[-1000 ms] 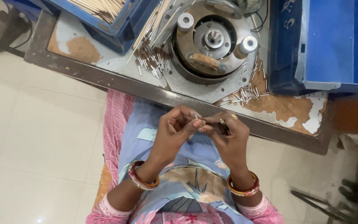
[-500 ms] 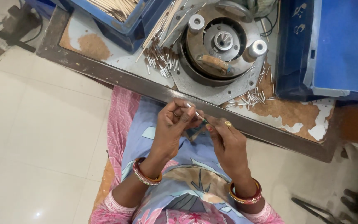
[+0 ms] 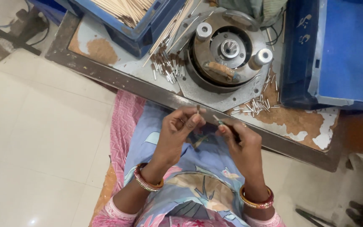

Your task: The recorder is assembling small metal components onto wooden sticks at an industrial workstation.

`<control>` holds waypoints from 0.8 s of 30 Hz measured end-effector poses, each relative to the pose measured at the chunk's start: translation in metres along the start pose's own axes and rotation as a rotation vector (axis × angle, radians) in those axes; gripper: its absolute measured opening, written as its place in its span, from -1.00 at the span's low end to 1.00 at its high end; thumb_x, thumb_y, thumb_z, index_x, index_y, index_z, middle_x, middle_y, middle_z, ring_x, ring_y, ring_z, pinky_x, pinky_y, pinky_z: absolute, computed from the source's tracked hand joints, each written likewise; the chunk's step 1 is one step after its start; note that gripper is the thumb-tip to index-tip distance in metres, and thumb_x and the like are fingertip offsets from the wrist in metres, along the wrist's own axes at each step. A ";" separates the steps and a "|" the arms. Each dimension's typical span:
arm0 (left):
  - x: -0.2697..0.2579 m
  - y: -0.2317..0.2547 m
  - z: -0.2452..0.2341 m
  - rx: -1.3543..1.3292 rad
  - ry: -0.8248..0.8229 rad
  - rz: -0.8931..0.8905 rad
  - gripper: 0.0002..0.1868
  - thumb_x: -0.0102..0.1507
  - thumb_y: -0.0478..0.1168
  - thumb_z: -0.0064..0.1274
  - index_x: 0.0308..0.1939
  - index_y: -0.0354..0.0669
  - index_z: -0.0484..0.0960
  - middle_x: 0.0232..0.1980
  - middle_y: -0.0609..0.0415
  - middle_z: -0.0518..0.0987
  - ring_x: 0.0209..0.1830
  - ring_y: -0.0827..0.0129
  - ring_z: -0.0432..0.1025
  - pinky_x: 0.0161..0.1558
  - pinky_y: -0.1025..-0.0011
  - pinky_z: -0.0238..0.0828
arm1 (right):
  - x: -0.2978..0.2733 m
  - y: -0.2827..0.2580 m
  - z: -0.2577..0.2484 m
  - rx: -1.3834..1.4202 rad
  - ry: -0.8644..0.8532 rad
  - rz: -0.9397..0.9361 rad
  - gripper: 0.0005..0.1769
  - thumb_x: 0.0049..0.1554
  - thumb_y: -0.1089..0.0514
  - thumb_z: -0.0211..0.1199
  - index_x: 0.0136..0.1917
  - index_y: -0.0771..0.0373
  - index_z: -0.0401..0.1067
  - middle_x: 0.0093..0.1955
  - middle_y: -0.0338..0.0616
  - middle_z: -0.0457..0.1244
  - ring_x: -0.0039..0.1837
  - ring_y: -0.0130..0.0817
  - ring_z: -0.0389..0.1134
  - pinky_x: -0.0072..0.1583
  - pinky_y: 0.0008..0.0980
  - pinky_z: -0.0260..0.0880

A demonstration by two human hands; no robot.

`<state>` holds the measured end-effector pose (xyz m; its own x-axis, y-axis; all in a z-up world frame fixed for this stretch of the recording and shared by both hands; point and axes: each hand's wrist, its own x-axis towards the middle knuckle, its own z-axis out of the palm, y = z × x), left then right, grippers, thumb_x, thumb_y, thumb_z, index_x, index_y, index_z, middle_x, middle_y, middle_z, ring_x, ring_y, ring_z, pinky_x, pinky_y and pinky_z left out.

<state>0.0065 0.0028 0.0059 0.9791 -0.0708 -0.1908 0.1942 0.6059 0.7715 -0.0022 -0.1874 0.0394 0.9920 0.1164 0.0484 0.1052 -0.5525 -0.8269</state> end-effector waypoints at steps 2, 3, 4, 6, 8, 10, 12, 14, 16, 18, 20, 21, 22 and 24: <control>-0.004 -0.006 -0.001 -0.017 -0.045 -0.063 -0.70 0.32 -0.19 0.17 0.06 -0.30 0.63 -0.05 0.12 0.68 -0.12 0.51 0.54 -0.04 0.48 0.51 | 0.009 -0.004 -0.006 0.149 -0.006 0.019 -0.82 0.26 0.21 0.29 0.10 0.33 0.55 -0.14 -0.14 0.41 -0.12 -0.44 0.40 -0.06 -0.45 0.38; -0.007 -0.009 -0.003 -0.027 -0.078 -0.123 -0.69 0.33 -0.18 0.17 0.07 -0.30 0.65 -0.08 0.13 0.68 -0.15 0.51 0.54 -0.03 0.50 0.50 | 0.012 -0.005 -0.009 0.307 -0.018 0.033 -0.81 0.26 0.21 0.29 0.09 0.36 0.56 -0.09 -0.15 0.42 -0.05 -0.46 0.38 0.00 -0.45 0.38; -0.009 -0.010 -0.003 -0.027 -0.090 -0.138 -0.69 0.33 -0.18 0.17 0.07 -0.30 0.65 -0.08 0.13 0.68 -0.15 0.51 0.54 -0.03 0.50 0.50 | 0.016 -0.003 -0.007 0.304 -0.003 0.045 -0.81 0.26 0.21 0.29 0.09 0.36 0.56 -0.09 -0.15 0.42 -0.05 -0.46 0.38 0.00 -0.45 0.38; -0.011 -0.011 -0.006 0.052 -0.122 -0.176 -0.71 0.34 -0.16 0.19 0.04 -0.31 0.68 -0.19 0.10 0.67 -0.19 0.51 0.53 -0.18 0.53 0.39 | 0.028 0.001 -0.004 0.547 -0.135 -0.043 -0.82 0.29 0.22 0.26 0.08 0.40 0.55 0.00 -0.15 0.37 0.05 -0.47 0.36 0.10 -0.45 0.36; -0.011 -0.013 -0.005 0.078 -0.139 -0.170 -0.71 0.34 -0.16 0.20 0.03 -0.31 0.69 -0.19 0.10 0.67 -0.20 0.53 0.52 -0.21 0.54 0.36 | 0.029 0.001 -0.004 0.507 -0.140 -0.083 -0.84 0.28 0.22 0.28 0.04 0.38 0.53 -0.02 -0.17 0.36 0.03 -0.48 0.36 0.07 -0.47 0.36; -0.012 -0.009 -0.006 0.112 -0.141 -0.154 -0.71 0.35 -0.15 0.20 0.01 -0.31 0.70 -0.20 0.09 0.67 -0.21 0.54 0.51 -0.25 0.55 0.33 | 0.031 0.002 -0.001 0.480 -0.158 -0.131 -0.85 0.27 0.21 0.29 -0.01 0.37 0.52 -0.05 -0.19 0.34 0.01 -0.49 0.35 0.05 -0.48 0.36; -0.013 -0.005 -0.004 0.164 -0.159 -0.127 -0.71 0.36 -0.13 0.18 0.02 -0.30 0.71 -0.20 0.13 0.63 -0.21 0.57 0.46 -0.23 0.56 0.32 | 0.031 0.006 0.000 0.486 -0.146 -0.139 -0.84 0.29 0.18 0.27 -0.06 0.35 0.48 -0.07 -0.23 0.33 -0.02 -0.53 0.34 0.03 -0.51 0.35; -0.013 -0.006 -0.003 0.193 -0.160 -0.119 -0.70 0.37 -0.12 0.18 0.03 -0.29 0.72 -0.20 0.15 0.59 -0.23 0.57 0.43 -0.24 0.56 0.31 | 0.031 0.008 0.001 0.549 -0.159 -0.107 -0.82 0.31 0.17 0.25 -0.04 0.35 0.47 -0.07 -0.24 0.32 -0.02 -0.53 0.33 0.04 -0.51 0.35; -0.012 -0.007 -0.002 0.220 -0.165 -0.111 -0.70 0.37 -0.11 0.17 0.04 -0.28 0.73 -0.21 0.16 0.56 -0.24 0.58 0.39 -0.24 0.55 0.29 | 0.030 0.013 0.003 0.608 -0.169 -0.075 -0.81 0.34 0.15 0.23 -0.03 0.35 0.46 -0.06 -0.24 0.31 -0.01 -0.53 0.32 0.05 -0.51 0.34; -0.010 -0.007 -0.002 0.238 -0.170 -0.062 -0.69 0.38 -0.11 0.17 0.03 -0.30 0.73 -0.15 0.16 0.56 -0.20 0.55 0.40 -0.19 0.54 0.30 | 0.031 0.019 0.006 0.731 -0.179 -0.014 -0.78 0.34 0.13 0.24 -0.02 0.36 0.47 -0.08 -0.24 0.31 -0.05 -0.55 0.31 0.02 -0.52 0.33; -0.006 -0.009 0.000 0.187 -0.152 -0.079 -0.69 0.37 -0.11 0.16 0.03 -0.29 0.70 -0.12 0.16 0.58 -0.17 0.54 0.44 -0.13 0.53 0.36 | 0.027 0.028 0.014 0.822 -0.153 0.064 -0.77 0.34 0.11 0.22 0.01 0.35 0.49 -0.10 -0.23 0.33 -0.09 -0.57 0.29 -0.03 -0.54 0.29; -0.005 -0.009 0.000 0.133 -0.130 -0.096 -0.69 0.36 -0.11 0.15 0.02 -0.29 0.68 -0.09 0.16 0.61 -0.14 0.52 0.49 -0.07 0.53 0.41 | 0.026 0.031 0.020 0.910 -0.130 0.147 -0.75 0.34 0.09 0.21 0.04 0.35 0.51 -0.11 -0.22 0.35 -0.13 -0.59 0.26 -0.07 -0.56 0.25; -0.001 -0.013 -0.001 0.134 -0.125 -0.087 -0.69 0.36 -0.11 0.15 0.02 -0.29 0.68 -0.09 0.16 0.61 -0.14 0.52 0.49 -0.07 0.53 0.41 | 0.023 0.026 0.023 0.912 -0.139 0.141 -0.75 0.34 0.09 0.21 0.04 0.35 0.51 -0.11 -0.22 0.35 -0.13 -0.59 0.26 -0.07 -0.56 0.25; 0.003 -0.020 -0.004 0.003 -0.059 -0.174 -0.69 0.35 -0.11 0.13 0.04 -0.28 0.64 -0.06 0.14 0.64 -0.10 0.54 0.50 0.00 0.54 0.44 | 0.015 0.017 0.031 0.843 -0.022 0.176 -0.72 0.34 0.05 0.18 0.09 0.33 0.49 -0.09 -0.24 0.37 -0.10 -0.62 0.28 -0.04 -0.57 0.27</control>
<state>0.0052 -0.0064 -0.0127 0.9327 -0.2206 -0.2854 0.3607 0.5783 0.7318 0.0119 -0.1692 0.0083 0.9866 0.1073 -0.1232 -0.1454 0.2326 -0.9616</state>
